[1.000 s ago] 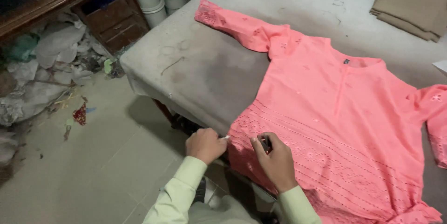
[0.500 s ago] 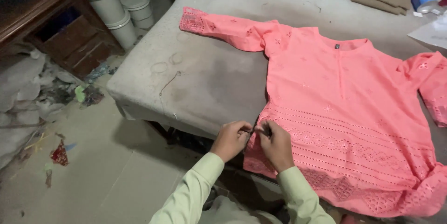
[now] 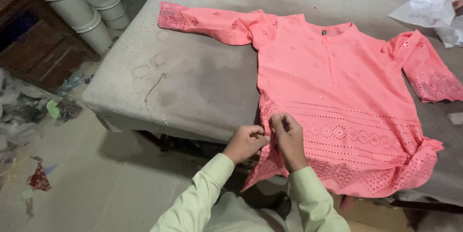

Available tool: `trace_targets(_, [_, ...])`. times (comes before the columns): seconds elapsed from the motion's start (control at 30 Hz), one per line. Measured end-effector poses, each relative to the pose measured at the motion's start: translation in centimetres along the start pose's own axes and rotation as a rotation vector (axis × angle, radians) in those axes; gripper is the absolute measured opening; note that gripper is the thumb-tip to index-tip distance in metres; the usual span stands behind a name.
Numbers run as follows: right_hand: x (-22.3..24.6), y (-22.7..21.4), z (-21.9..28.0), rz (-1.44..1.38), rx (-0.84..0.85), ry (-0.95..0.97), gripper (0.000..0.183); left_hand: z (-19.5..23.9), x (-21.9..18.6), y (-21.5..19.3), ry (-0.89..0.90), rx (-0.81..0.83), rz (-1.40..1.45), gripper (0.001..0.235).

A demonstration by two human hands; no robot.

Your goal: The person folds a pink long-sleeved shirt on a black surface, then moves it to a table to trim loose threads from the collar, sleeves, and hem using small scissors. They smooth the fabric and continue trimming threads along the decorative lace edges.

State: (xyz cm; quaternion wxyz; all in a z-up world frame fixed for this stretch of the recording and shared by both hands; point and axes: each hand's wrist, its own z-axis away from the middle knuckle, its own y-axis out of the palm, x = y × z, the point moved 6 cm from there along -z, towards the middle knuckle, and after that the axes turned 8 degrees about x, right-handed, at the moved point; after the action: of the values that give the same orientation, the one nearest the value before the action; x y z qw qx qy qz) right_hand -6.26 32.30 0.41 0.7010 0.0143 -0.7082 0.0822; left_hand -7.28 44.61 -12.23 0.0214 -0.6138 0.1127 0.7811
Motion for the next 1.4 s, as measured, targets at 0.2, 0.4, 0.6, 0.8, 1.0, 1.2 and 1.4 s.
trace_targets(0.2, [-1.3,-0.2,0.4,0.226,0.148,-0.012,0.009,1.6,-1.8,-0.1,0.083,-0.072,0.049,0.009])
trace_targets(0.4, [-2.1,-1.6,0.6,0.262,0.144,-0.046,0.007,4.6,-9.0,-0.7,0.302,-0.028,-0.268,0.015])
trace_targets(0.6, [0.4,-1.4,2.0,0.509,0.183,-0.045,0.024,5.9,-9.0,-0.5,0.294,-0.201,-0.337,0.012])
trace_targets(0.8, [4.1,-1.2,2.8,1.109,-0.031,-0.084,0.018,7.3,-14.3,1.6,0.77,-0.281,-0.84,0.014])
trace_targets(1.0, [3.7,-1.7,1.5,0.298,0.164,-0.064,0.027,3.0,-10.4,0.5,0.212,0.044,0.042,0.024])
trace_targets(1.2, [4.7,-1.7,0.6,0.214,0.454,-0.023,0.024,0.4,-8.6,0.5,0.075,0.096,0.257,0.022])
trace_targets(1.4, [5.6,-2.3,0.8,0.167,0.494,0.12,0.011,-2.0,-6.8,-0.2,0.014,0.279,0.16,0.017])
